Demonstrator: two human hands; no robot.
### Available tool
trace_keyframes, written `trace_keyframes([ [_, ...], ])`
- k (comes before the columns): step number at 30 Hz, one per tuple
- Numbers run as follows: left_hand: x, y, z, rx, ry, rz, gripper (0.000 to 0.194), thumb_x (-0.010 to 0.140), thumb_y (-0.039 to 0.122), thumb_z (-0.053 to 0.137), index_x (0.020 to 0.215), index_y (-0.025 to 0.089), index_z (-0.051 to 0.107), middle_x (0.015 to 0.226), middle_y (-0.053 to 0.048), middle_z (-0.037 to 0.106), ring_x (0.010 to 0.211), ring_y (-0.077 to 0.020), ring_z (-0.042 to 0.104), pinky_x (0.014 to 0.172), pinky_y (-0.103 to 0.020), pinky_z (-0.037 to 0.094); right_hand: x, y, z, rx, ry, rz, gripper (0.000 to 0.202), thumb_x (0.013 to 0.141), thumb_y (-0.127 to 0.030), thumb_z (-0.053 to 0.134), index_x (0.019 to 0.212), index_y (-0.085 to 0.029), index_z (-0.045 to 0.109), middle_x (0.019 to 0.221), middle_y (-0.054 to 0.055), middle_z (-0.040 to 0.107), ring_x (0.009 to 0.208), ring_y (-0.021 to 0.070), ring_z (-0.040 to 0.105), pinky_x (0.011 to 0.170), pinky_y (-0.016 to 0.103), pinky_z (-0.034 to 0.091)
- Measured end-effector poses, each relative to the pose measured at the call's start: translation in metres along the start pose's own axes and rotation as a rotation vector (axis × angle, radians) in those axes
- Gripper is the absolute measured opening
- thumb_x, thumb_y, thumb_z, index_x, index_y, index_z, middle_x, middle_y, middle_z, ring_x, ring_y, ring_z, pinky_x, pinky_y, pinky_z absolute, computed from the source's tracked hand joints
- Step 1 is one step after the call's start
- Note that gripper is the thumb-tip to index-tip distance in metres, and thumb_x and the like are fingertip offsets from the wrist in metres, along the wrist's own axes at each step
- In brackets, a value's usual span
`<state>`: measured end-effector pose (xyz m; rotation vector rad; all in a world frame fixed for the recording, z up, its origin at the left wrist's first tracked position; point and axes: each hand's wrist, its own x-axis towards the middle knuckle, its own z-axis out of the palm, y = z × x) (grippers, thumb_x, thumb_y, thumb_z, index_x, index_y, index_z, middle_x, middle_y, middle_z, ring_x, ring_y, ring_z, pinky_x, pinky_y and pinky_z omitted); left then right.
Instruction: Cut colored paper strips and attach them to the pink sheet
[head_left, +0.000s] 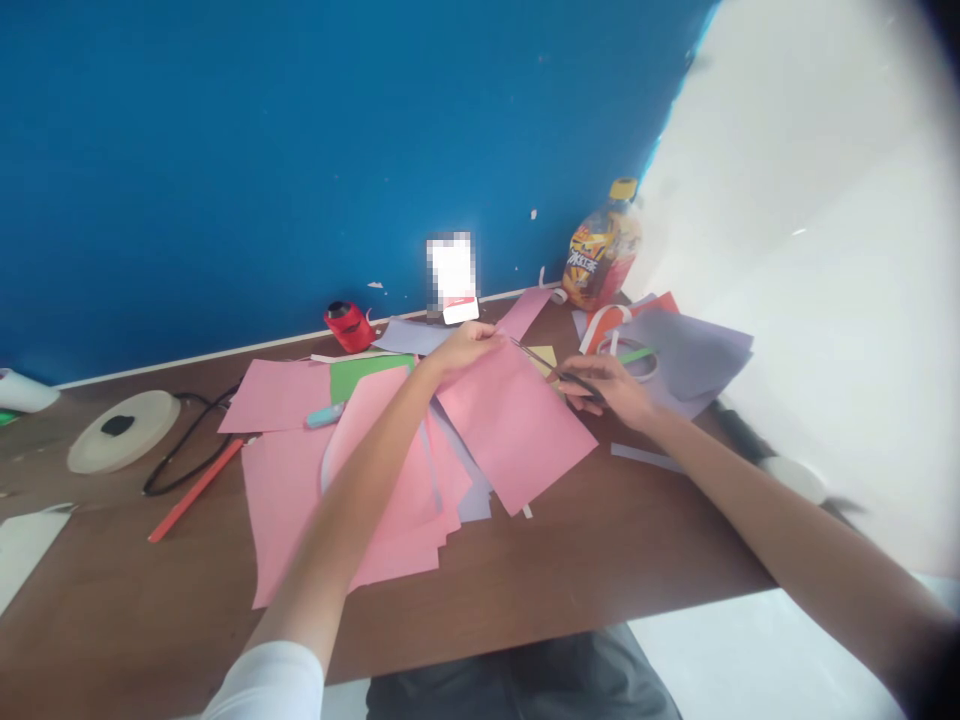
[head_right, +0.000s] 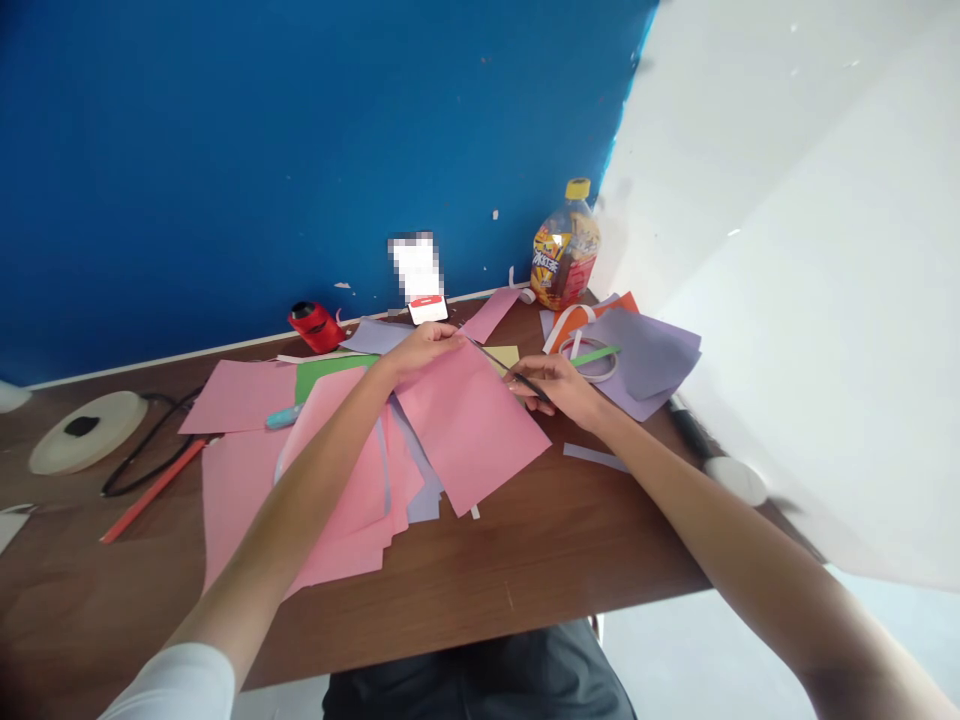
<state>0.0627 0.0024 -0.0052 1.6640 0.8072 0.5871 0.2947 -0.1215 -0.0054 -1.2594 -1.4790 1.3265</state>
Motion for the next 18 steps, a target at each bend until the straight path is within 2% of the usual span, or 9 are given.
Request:
trace_keyframes([
  [11,0.001,-0.001,-0.002,-0.089,-0.022,-0.039,0.040,0.076,0.052,0.068,0.088,0.014,0.069,0.080,-0.003,0.064,0.069,-0.0131,0.057,0.067,-0.027,0.042,0.002,0.009,-0.004,-0.035,-0.012,-0.013,0.024,0.078,-0.040,0.069,0.088,-0.018,0.067,0.053,-0.003,0.051,0.043,0.0081,0.038,0.040,0.024,0.026],
  [15,0.000,-0.003,-0.001,-0.136,-0.051,-0.043,0.041,0.076,0.052,0.069,0.092,0.014,0.070,0.085,-0.005,0.066,0.073,-0.0148,0.060,0.072,-0.030,0.045,0.003,0.013,-0.003,-0.079,-0.019,-0.034,0.027,0.077,-0.043,0.071,0.089,-0.019,0.066,0.054,-0.004,0.049,0.044,0.0080,0.038,0.043,0.024,0.028],
  [18,-0.001,-0.001,0.000,-0.150,-0.059,-0.039,0.042,0.076,0.052,0.069,0.094,0.014,0.070,0.088,-0.006,0.067,0.076,-0.0157,0.061,0.075,-0.032,0.046,0.004,0.015,-0.001,-0.111,0.005,-0.062,0.031,0.076,-0.047,0.070,0.092,-0.020,0.067,0.061,-0.003,0.054,0.048,0.0096,0.043,0.046,0.025,0.032],
])
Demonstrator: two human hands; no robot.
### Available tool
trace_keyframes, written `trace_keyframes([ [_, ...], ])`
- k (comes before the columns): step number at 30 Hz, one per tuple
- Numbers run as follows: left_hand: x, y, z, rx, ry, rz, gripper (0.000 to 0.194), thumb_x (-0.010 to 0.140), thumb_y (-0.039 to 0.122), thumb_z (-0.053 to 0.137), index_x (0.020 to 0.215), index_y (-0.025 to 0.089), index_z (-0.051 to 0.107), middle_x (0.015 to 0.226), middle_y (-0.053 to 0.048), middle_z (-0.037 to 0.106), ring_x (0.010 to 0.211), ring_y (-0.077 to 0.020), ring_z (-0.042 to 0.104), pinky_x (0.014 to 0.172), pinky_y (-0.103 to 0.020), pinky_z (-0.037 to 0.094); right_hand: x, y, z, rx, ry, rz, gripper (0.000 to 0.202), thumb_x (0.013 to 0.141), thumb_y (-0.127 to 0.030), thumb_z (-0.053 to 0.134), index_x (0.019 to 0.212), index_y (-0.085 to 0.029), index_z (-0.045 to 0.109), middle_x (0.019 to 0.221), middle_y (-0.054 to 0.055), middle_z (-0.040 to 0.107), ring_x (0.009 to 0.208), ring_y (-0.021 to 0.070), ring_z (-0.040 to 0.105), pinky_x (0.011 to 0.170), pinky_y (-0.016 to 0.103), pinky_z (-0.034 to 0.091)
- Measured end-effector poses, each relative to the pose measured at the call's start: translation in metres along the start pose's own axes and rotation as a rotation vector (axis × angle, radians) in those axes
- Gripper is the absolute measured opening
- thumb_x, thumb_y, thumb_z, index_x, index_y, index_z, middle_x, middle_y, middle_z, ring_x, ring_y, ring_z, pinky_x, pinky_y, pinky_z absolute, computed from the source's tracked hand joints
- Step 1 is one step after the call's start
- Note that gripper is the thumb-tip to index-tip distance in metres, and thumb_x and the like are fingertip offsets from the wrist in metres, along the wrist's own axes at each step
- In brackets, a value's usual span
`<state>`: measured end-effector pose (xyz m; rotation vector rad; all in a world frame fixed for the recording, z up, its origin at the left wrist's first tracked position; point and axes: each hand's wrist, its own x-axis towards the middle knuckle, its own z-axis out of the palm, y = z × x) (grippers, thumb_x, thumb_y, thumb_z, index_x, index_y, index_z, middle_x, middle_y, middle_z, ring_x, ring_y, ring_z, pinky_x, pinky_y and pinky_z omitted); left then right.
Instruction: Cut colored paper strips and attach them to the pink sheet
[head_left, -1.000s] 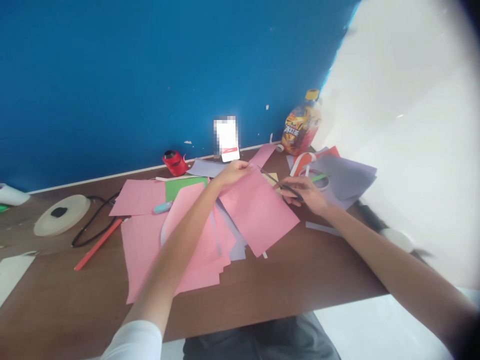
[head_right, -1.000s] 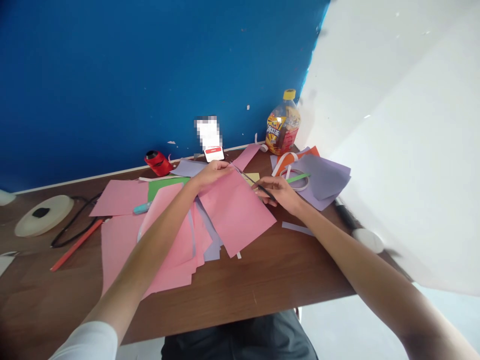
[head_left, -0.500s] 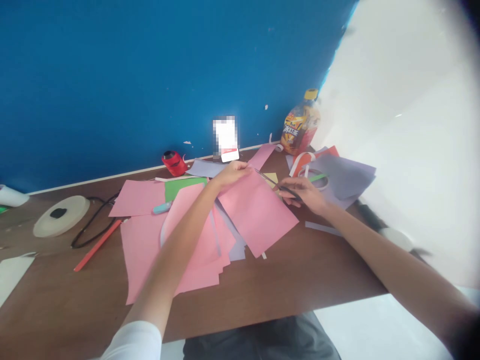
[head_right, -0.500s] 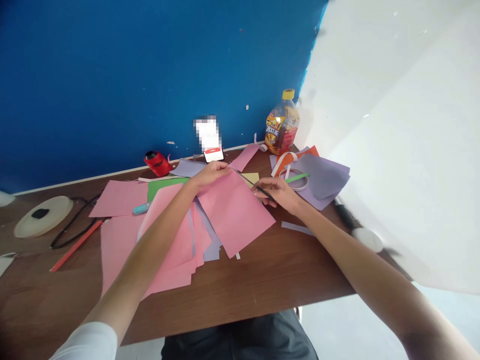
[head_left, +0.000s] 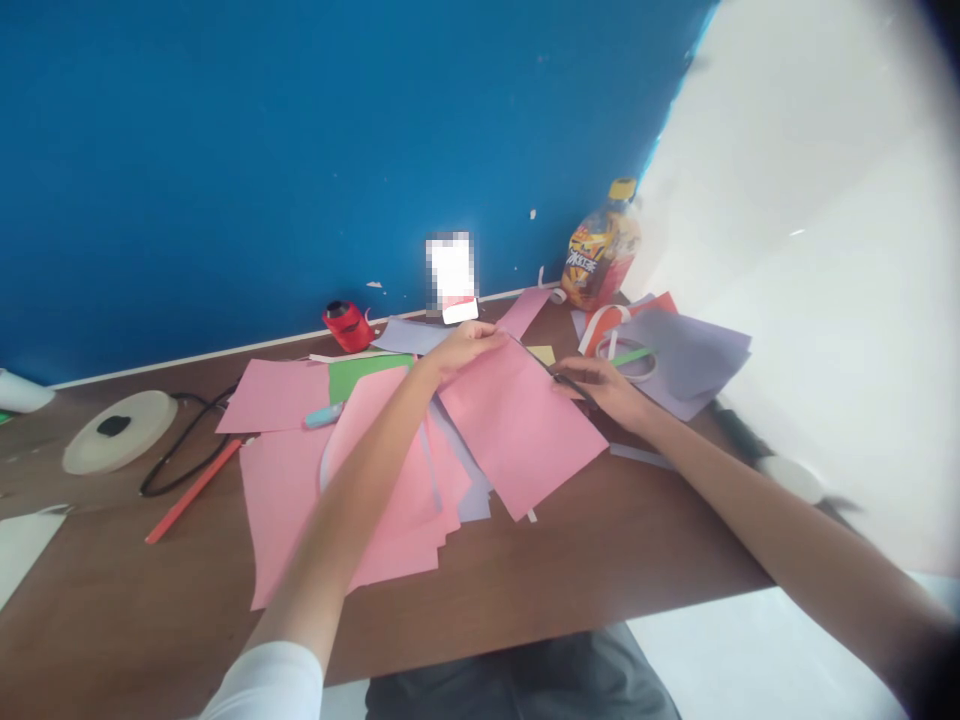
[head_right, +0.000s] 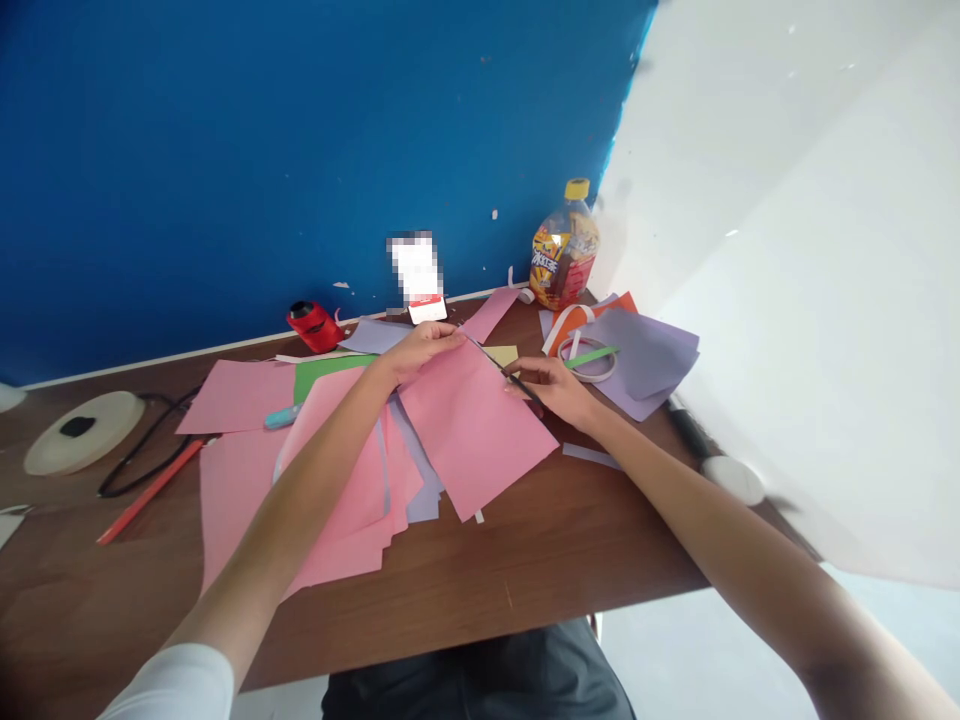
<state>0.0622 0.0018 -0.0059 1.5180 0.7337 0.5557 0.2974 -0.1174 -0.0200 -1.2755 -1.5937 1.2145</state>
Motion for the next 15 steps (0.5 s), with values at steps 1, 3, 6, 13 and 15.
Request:
trace_keyframes([
  [1,0.000,0.001,0.001,0.004,0.001,0.004,0.042,0.076,0.052,0.069,0.094,0.014,0.070,0.089,-0.006,0.068,0.076,-0.0160,0.061,0.075,-0.032,0.047,0.000,0.001,0.001,-0.003,0.009,-0.010,0.032,0.076,-0.048,0.070,0.092,-0.020,0.067,0.066,-0.002,0.057,0.051,0.0106,0.046,0.048,0.025,0.034],
  [3,-0.001,0.004,0.003,0.033,0.000,0.018,0.043,0.075,0.053,0.069,0.093,0.014,0.070,0.089,-0.006,0.068,0.077,-0.0165,0.061,0.075,-0.032,0.046,0.001,0.002,0.001,0.003,0.010,-0.031,0.033,0.076,-0.048,0.070,0.092,-0.020,0.068,0.073,0.000,0.061,0.056,0.0118,0.050,0.050,0.026,0.037],
  [6,-0.001,0.007,0.006,0.109,-0.007,0.047,0.043,0.075,0.054,0.069,0.090,0.013,0.071,0.089,-0.006,0.068,0.080,-0.0168,0.060,0.077,-0.031,0.045,0.003,0.004,0.002,0.022,-0.008,-0.049,0.032,0.077,-0.047,0.070,0.093,-0.020,0.068,0.069,-0.002,0.058,0.052,0.0106,0.047,0.049,0.025,0.036],
  [13,0.001,0.007,0.016,0.154,-0.065,0.069,0.044,0.075,0.057,0.066,0.085,0.015,0.072,0.090,-0.005,0.067,0.084,-0.0173,0.058,0.082,-0.032,0.042,0.003,0.008,0.003,0.029,0.008,-0.058,0.031,0.077,-0.046,0.071,0.094,-0.020,0.068,0.061,-0.003,0.054,0.048,0.0101,0.045,0.048,0.026,0.034],
  [15,0.002,0.006,0.019,0.160,-0.055,0.072,0.042,0.075,0.056,0.066,0.085,0.015,0.072,0.090,-0.004,0.066,0.085,-0.0171,0.057,0.082,-0.031,0.042,0.003,0.008,0.004,0.019,0.019,-0.057,0.031,0.078,-0.047,0.069,0.095,-0.021,0.068,0.064,-0.002,0.057,0.051,0.0112,0.047,0.049,0.026,0.036],
])
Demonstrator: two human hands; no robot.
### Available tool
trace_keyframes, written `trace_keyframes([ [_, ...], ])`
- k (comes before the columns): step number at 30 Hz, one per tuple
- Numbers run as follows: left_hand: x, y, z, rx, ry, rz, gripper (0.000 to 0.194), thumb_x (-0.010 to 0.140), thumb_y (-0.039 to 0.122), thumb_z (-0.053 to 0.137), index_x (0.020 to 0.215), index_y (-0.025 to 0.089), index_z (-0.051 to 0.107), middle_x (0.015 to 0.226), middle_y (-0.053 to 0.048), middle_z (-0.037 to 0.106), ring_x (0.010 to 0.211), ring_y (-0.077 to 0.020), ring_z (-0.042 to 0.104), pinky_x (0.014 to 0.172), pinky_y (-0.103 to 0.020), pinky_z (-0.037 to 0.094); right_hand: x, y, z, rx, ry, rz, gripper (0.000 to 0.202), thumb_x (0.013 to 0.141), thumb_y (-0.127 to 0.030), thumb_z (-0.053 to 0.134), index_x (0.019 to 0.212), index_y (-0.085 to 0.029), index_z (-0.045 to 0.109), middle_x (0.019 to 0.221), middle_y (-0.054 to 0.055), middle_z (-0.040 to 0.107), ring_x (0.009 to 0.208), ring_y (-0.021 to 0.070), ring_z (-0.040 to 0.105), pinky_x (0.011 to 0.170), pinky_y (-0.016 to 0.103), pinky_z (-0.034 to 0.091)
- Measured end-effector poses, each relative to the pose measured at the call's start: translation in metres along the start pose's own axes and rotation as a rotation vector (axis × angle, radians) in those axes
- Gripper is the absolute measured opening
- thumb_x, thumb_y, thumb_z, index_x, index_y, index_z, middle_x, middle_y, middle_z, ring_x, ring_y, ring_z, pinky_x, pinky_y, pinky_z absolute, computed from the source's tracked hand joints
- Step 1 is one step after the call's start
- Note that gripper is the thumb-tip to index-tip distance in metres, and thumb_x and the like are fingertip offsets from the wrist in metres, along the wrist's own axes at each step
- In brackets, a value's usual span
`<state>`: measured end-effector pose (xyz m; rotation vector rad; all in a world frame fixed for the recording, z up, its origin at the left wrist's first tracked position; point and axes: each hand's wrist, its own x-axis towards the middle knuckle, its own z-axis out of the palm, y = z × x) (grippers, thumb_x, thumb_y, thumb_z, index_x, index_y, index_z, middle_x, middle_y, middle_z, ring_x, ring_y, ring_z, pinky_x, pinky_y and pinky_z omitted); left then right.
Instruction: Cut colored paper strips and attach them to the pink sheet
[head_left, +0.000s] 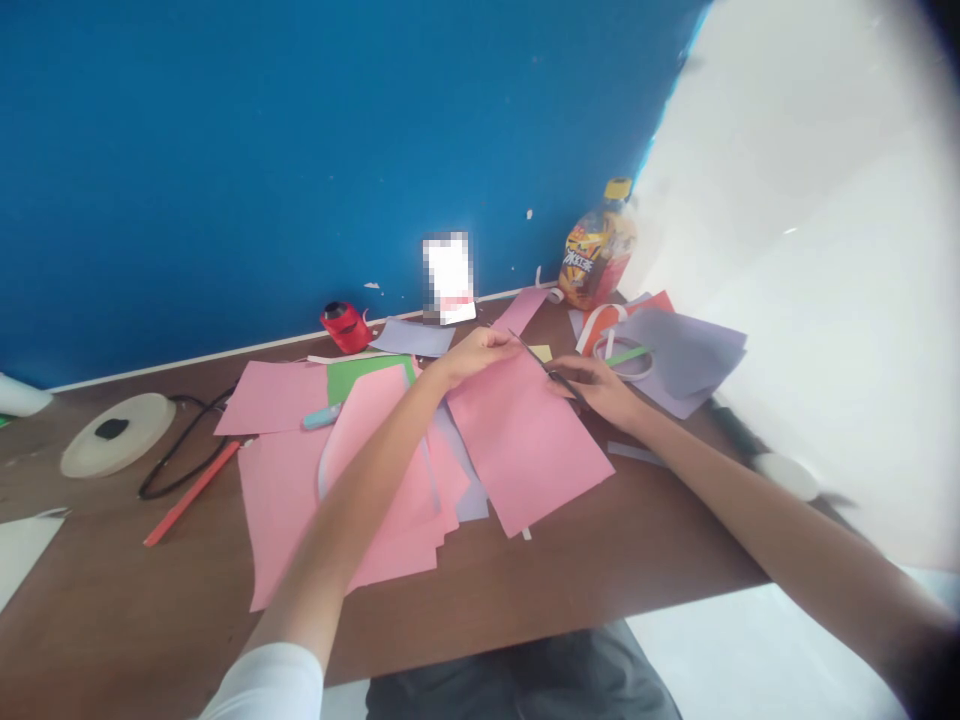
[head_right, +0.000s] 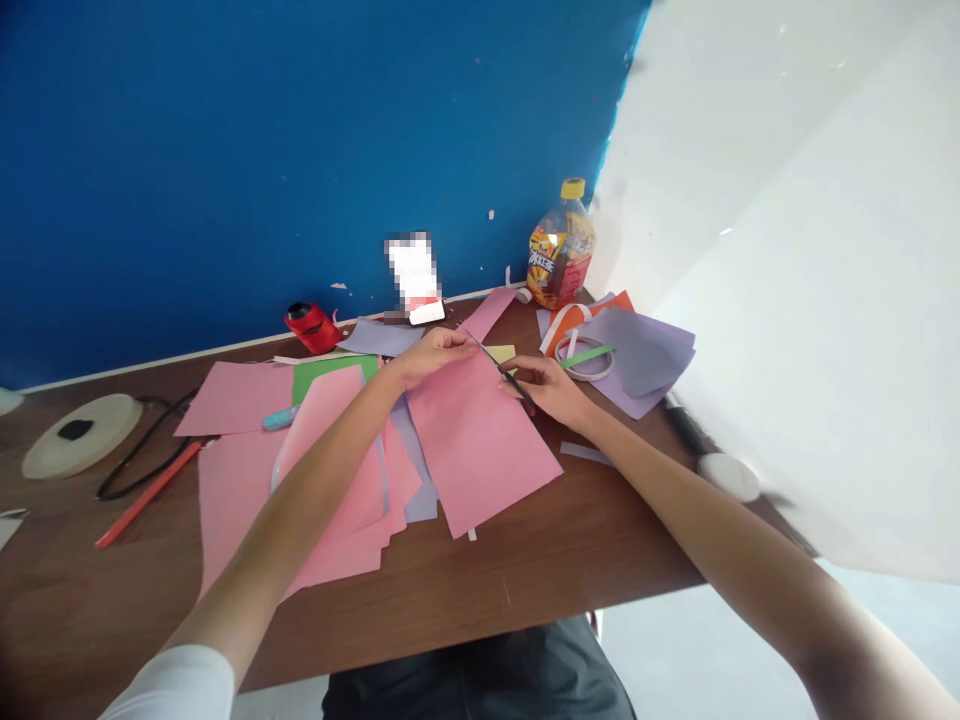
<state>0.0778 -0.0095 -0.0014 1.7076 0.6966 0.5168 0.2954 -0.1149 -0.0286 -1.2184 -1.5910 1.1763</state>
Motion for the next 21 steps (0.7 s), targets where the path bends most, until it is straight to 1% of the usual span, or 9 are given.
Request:
trace_keyframes([
  [6,-0.0005,0.0021,0.0049,-0.033,-0.019,-0.016,0.041,0.076,0.055,0.066,0.082,0.014,0.069,0.084,-0.004,0.064,0.081,-0.0164,0.057,0.077,-0.030,0.043,0.0001,-0.0027,0.0013,-0.015,0.021,-0.007,0.031,0.078,-0.047,0.068,0.095,-0.021,0.069,0.075,0.001,0.065,0.060,0.0150,0.055,0.054,0.028,0.042],
  [8,-0.0010,0.0022,0.0059,-0.038,0.011,-0.032,0.040,0.075,0.054,0.066,0.082,0.015,0.069,0.082,-0.004,0.064,0.081,-0.0170,0.057,0.077,-0.031,0.043,0.0009,-0.0023,0.0017,-0.036,0.054,-0.027,0.032,0.077,-0.048,0.069,0.095,-0.021,0.070,0.078,0.002,0.066,0.066,0.0170,0.058,0.057,0.029,0.043],
  [10,-0.0010,0.0012,0.0062,-0.030,0.070,-0.050,0.040,0.074,0.054,0.067,0.081,0.015,0.068,0.078,-0.003,0.062,0.078,-0.0174,0.057,0.075,-0.031,0.044,0.0016,-0.0013,0.0022,-0.049,0.097,-0.039,0.035,0.077,-0.049,0.068,0.096,-0.021,0.069,0.082,0.003,0.067,0.070,0.0184,0.059,0.060,0.029,0.045],
  [14,0.0002,-0.0020,0.0050,-0.016,0.195,-0.083,0.036,0.074,0.050,0.069,0.081,0.016,0.068,0.075,-0.003,0.061,0.075,-0.0173,0.056,0.073,-0.032,0.043,0.0023,-0.0002,0.0028,0.008,0.148,-0.021,0.039,0.078,-0.050,0.067,0.105,-0.021,0.066,0.086,0.003,0.066,0.074,0.0177,0.059,0.064,0.030,0.046],
  [17,0.0012,-0.0035,0.0038,-0.017,0.212,-0.088,0.035,0.074,0.050,0.069,0.082,0.016,0.068,0.076,-0.004,0.062,0.075,-0.0178,0.056,0.073,-0.032,0.043,0.0022,-0.0013,0.0019,0.048,0.144,0.006,0.039,0.079,-0.048,0.068,0.107,-0.021,0.063,0.089,0.003,0.066,0.078,0.0174,0.059,0.067,0.029,0.046],
  [21,0.0030,-0.0054,0.0024,-0.055,0.203,-0.083,0.038,0.074,0.053,0.067,0.084,0.016,0.068,0.079,-0.005,0.063,0.075,-0.0169,0.056,0.071,-0.030,0.043,0.0024,-0.0040,-0.0028,0.021,0.160,0.052,0.038,0.077,-0.050,0.068,0.103,-0.022,0.064,0.093,0.004,0.067,0.082,0.0207,0.061,0.069,0.032,0.048],
])
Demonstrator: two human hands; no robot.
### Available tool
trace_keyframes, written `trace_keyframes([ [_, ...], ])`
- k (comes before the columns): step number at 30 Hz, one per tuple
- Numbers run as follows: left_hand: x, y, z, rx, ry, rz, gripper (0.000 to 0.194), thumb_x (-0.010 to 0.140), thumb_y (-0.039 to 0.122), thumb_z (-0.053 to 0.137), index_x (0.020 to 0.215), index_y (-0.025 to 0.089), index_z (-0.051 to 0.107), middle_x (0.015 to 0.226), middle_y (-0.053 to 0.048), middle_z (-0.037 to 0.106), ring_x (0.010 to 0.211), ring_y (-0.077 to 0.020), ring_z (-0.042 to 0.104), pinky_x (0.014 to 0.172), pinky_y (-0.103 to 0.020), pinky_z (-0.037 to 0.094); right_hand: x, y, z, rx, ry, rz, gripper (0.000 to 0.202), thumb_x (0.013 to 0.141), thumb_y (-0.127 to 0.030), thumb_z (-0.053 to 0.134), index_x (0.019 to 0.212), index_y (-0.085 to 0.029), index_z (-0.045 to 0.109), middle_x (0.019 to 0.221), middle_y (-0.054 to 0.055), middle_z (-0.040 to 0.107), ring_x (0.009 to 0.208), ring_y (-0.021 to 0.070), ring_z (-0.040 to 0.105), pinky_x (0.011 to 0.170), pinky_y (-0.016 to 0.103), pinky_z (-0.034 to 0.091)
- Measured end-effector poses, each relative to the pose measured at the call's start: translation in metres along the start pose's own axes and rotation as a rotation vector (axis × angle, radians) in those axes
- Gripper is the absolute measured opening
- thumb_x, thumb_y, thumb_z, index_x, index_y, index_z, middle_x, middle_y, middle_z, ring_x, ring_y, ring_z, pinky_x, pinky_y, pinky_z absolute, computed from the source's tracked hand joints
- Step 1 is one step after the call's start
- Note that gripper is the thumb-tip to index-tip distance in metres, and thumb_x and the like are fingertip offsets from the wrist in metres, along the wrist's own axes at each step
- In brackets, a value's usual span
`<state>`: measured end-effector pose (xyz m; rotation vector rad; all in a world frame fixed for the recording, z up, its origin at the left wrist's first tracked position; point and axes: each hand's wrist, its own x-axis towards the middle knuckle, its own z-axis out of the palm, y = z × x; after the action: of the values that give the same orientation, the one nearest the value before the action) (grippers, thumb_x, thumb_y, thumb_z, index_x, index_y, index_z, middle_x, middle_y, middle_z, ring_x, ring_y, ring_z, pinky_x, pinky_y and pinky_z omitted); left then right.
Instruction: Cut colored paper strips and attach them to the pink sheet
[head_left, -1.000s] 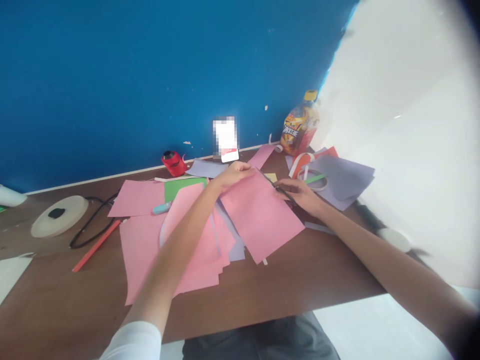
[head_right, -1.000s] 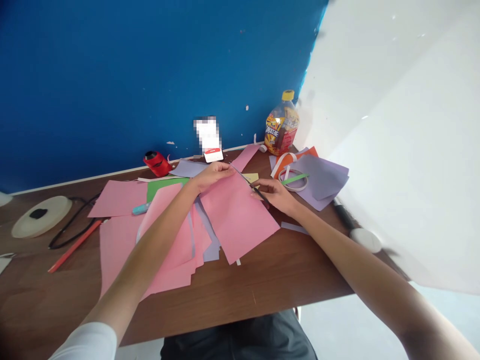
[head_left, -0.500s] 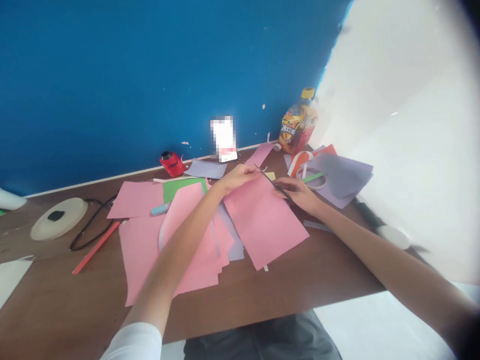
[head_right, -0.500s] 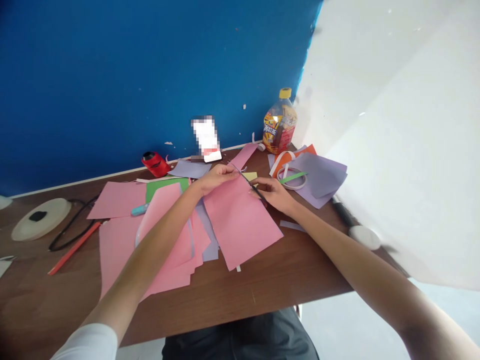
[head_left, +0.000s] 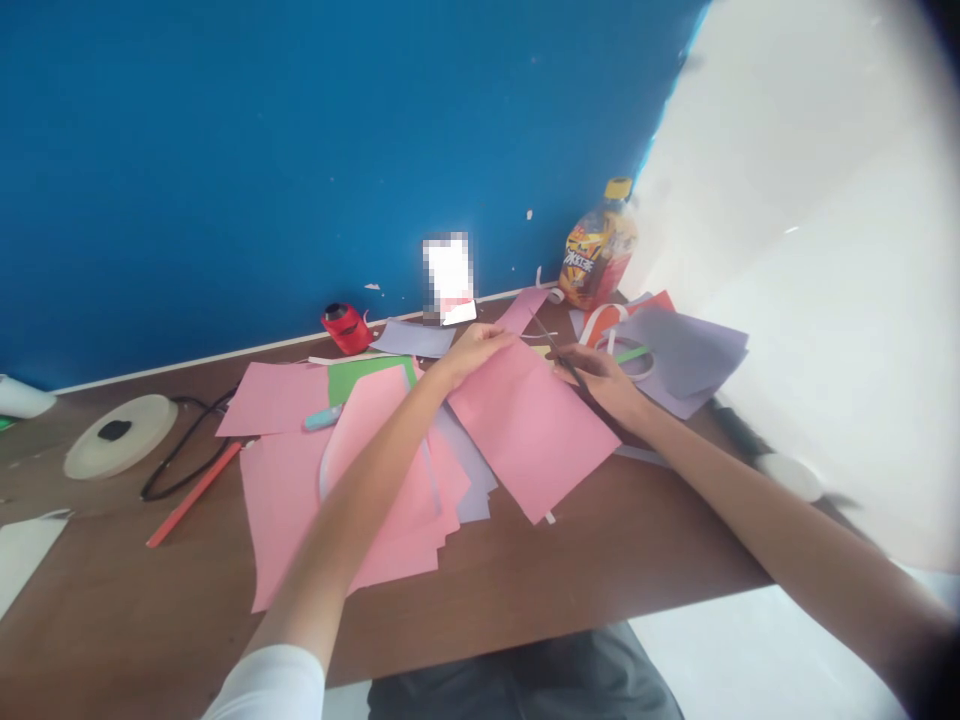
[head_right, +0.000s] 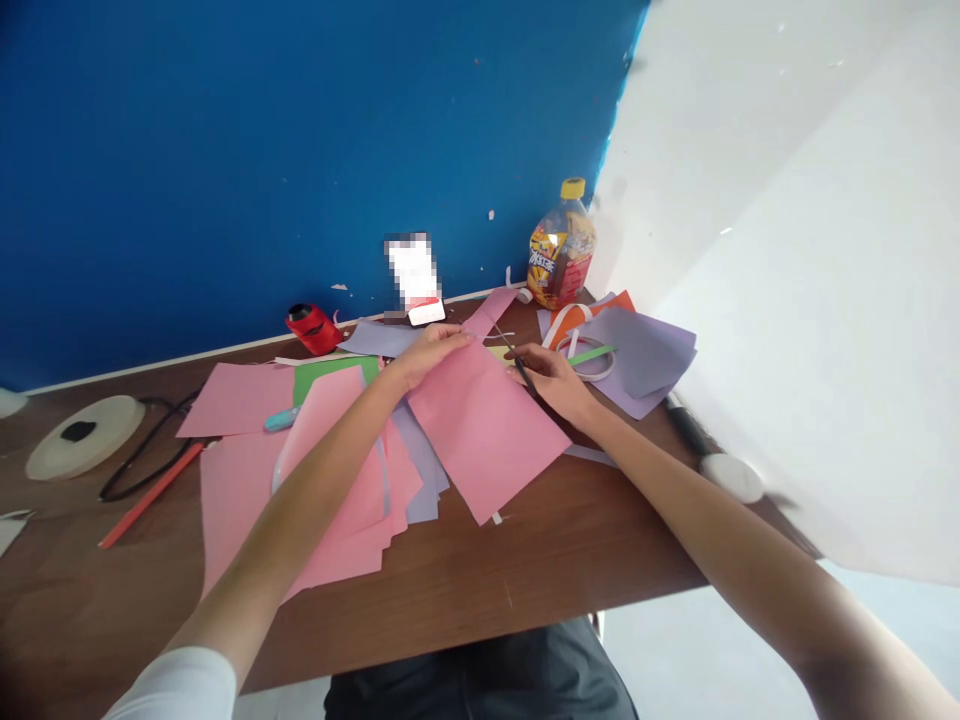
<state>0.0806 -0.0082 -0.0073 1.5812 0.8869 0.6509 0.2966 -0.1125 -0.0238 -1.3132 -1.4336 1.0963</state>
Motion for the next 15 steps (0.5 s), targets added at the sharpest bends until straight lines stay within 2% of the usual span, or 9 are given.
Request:
trace_keyframes([
  [3,0.0014,-0.0017,-0.0018,-0.008,0.015,0.002,0.040,0.074,0.055,0.067,0.085,0.016,0.067,0.080,-0.004,0.063,0.074,-0.0155,0.055,0.070,-0.029,0.041,0.0010,-0.0022,-0.0052,-0.052,-0.022,0.008,0.036,0.077,-0.050,0.066,0.099,-0.022,0.066,0.090,0.005,0.068,0.081,0.0224,0.061,0.066,0.033,0.048],
  [6,0.0012,-0.0017,-0.0032,-0.001,0.007,0.015,0.041,0.076,0.055,0.066,0.087,0.016,0.067,0.082,-0.003,0.064,0.076,-0.0150,0.056,0.072,-0.028,0.042,0.0014,-0.0038,-0.0087,-0.143,-0.089,-0.034,0.031,0.078,-0.048,0.065,0.094,-0.022,0.069,0.093,0.005,0.068,0.086,0.0239,0.061,0.071,0.034,0.048],
  [9,0.0001,0.0004,-0.0026,-0.002,-0.037,0.007,0.041,0.077,0.055,0.065,0.087,0.015,0.065,0.082,-0.003,0.063,0.075,-0.0144,0.056,0.073,-0.028,0.041,0.0006,-0.0047,-0.0085,-0.169,-0.103,-0.053,0.029,0.079,-0.046,0.065,0.093,-0.022,0.070,0.096,0.005,0.069,0.089,0.0246,0.062,0.075,0.035,0.049],
  [15,-0.0006,0.0037,0.0012,0.051,-0.117,0.077,0.041,0.079,0.055,0.062,0.081,0.014,0.064,0.080,-0.002,0.061,0.076,-0.0147,0.055,0.071,-0.028,0.040,-0.0031,-0.0072,-0.0042,-0.145,-0.109,-0.027,0.031,0.078,-0.048,0.065,0.095,-0.022,0.070,0.092,0.005,0.069,0.081,0.0230,0.063,0.066,0.033,0.049],
])
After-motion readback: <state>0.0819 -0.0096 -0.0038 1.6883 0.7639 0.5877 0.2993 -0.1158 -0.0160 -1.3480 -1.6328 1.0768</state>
